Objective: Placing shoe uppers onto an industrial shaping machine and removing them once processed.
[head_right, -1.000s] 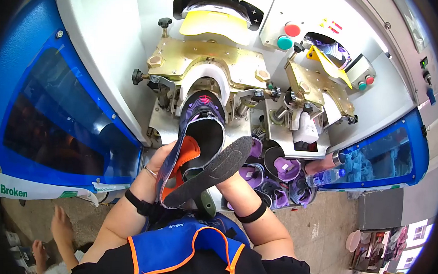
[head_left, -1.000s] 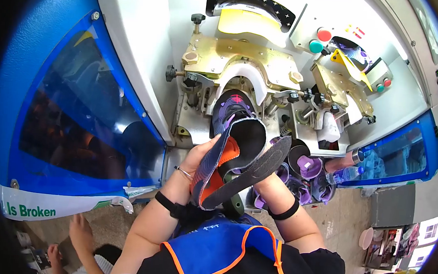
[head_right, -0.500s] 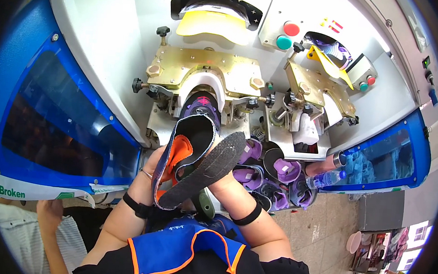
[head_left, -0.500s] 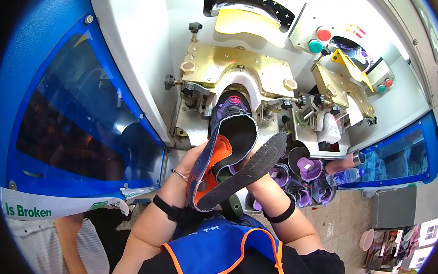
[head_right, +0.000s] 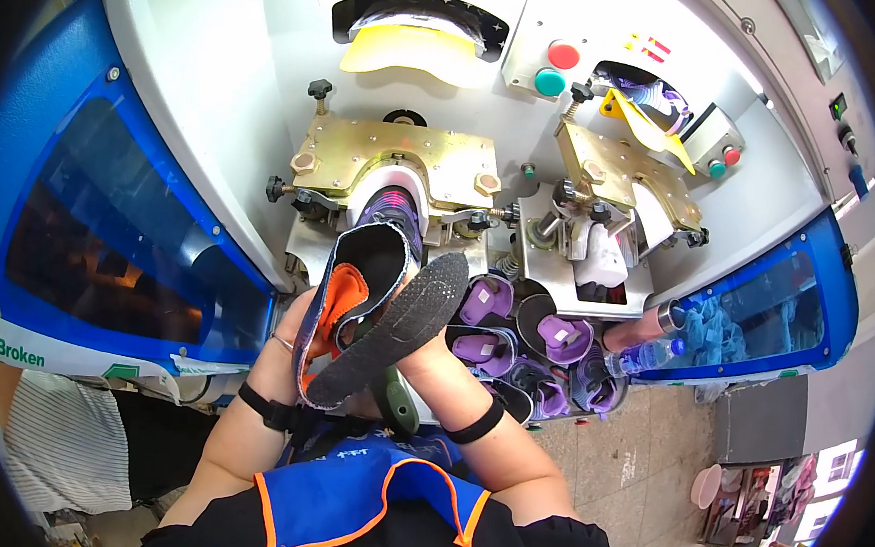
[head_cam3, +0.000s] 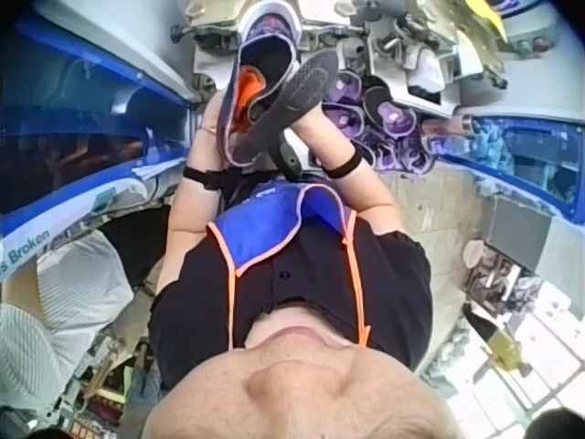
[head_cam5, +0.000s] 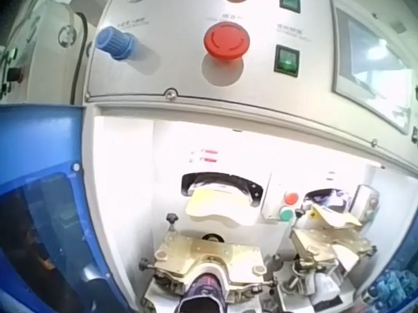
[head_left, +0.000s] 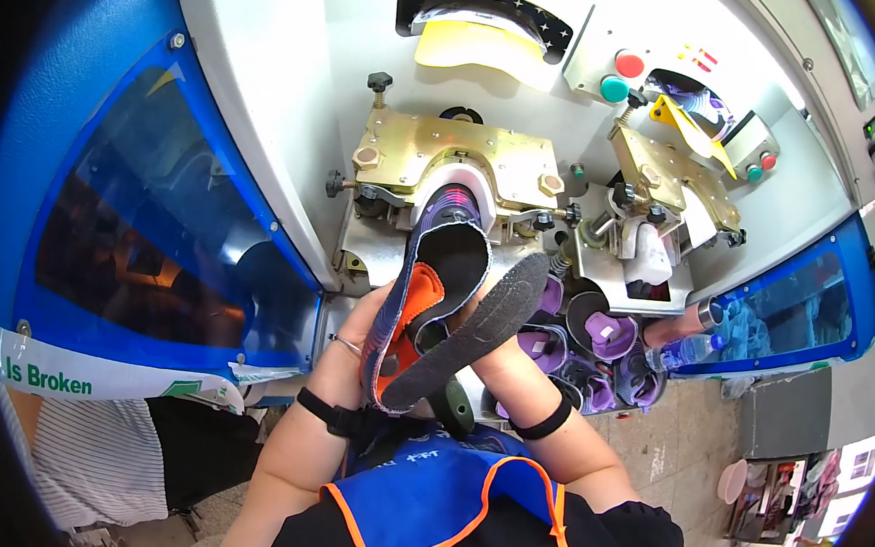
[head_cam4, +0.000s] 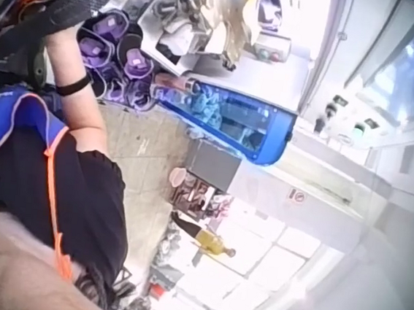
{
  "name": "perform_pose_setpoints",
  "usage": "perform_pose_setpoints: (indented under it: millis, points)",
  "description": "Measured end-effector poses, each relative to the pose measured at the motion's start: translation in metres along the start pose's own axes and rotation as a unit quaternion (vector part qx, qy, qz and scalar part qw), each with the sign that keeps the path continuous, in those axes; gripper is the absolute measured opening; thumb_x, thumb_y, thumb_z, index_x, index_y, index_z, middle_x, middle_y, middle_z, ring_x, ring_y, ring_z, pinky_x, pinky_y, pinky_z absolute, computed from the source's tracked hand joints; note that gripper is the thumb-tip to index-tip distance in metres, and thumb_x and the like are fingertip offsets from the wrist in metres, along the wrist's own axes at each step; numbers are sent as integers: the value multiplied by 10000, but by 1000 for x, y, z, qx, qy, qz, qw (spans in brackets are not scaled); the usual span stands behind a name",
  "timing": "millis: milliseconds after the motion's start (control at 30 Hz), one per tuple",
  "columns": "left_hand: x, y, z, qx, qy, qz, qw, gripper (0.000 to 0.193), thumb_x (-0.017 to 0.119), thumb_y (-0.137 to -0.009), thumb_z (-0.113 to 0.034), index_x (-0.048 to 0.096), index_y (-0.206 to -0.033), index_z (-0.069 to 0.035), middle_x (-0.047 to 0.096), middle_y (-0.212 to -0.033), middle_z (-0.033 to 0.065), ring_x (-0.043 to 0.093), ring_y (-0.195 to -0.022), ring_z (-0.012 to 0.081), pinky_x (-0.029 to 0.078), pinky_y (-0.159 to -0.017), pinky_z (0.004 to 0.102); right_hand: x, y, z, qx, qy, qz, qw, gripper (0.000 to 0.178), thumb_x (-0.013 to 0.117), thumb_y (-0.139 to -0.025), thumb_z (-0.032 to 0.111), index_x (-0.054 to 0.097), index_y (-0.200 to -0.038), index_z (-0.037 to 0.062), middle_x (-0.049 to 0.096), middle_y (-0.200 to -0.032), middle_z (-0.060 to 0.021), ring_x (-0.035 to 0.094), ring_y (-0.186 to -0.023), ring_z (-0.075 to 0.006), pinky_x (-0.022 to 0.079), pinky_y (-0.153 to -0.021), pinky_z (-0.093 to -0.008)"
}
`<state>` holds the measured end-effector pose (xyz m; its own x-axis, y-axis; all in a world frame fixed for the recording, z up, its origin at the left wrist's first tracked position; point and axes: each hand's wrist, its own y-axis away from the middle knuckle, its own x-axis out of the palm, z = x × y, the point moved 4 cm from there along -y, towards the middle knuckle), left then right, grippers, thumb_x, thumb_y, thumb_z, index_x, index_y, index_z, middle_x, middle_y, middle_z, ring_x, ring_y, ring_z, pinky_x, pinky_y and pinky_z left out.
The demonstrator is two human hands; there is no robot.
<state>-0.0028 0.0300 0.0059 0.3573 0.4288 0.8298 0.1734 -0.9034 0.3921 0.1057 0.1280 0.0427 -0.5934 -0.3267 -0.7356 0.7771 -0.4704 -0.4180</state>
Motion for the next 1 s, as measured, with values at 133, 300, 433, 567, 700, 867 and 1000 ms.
perform_pose_setpoints:
  millis: [133, 300, 433, 567, 700, 867, 1000]
  points:
    - [6, 3, 1, 10, -7, -26, 1000, 242, 532, -952, -196, 596, -1084, -4, 690, -935, 111, 697, -731, 198, 595, -605, 305, 3, 3, -4, -21, 81, -12, 996, 366, 648, -763, 137, 586, -1119, 79, 587, -1055, -129, 578, -1005, -321, 460, -862, -407]
    - [3, 4, 3, 10, 3, -22, 1000, 229, 522, -957, -187, 594, -1081, -8, 690, -920, 109, 694, -709, 195, 595, -591, 301, 12, 4, -11, -15, 78, -11, 997, 368, 627, -781, 180, 585, -1134, 87, 588, -1057, -125, 570, -1012, -321, 448, -879, -422]
    - [2, 6, 8, 10, 3, -34, 999, 221, 507, -965, -176, 593, -1085, -12, 692, -915, 100, 694, -697, 183, 594, -581, 290, 15, 5, -11, -3, 38, -13, 999, 365, 614, -792, 194, 583, -1140, 88, 591, -1074, -127, 561, -1051, -323, 442, -897, -435]
    - [-14, -4, 11, 21, 3, 10, 1000, 246, 507, -969, -188, 599, -1113, -11, 693, -973, 117, 698, -787, 198, 598, -660, 307, 16, 7, -12, -56, 23, -59, 996, 409, 615, -800, 154, 562, -1198, 78, 578, -1156, -150, 553, -1100, -339, 440, -930, -435]
    - [-37, 13, 11, 64, -1, -5, 998, 302, 532, -963, -229, 611, -1153, -7, 688, -1064, 123, 680, -934, 219, 566, -810, 330, -7, 25, 10, -39, 32, -47, 998, 480, 631, -807, 120, 514, -1267, 48, 548, -1221, -174, 562, -1092, -355, 463, -919, -425]
    - [15, 79, -8, 213, 69, -91, 970, 307, 494, -979, -261, 645, -1077, -11, 675, -1009, 87, 655, -902, 168, 529, -795, 283, -47, 96, 15, 54, -197, -212, 956, 416, 514, -829, -149, 504, -1221, -11, 491, -1178, -177, 581, -852, -218, 516, -800, -348]
    - [60, 118, -20, 511, -347, -170, 768, 271, 440, -992, -203, 602, -1038, 10, 620, -922, 59, 576, -831, 140, 455, -734, 280, -105, 73, 88, -99, -310, -134, 936, 507, 668, -817, 51, 458, -1272, -25, 543, -1184, -184, 569, -1059, -279, 486, -892, -362]
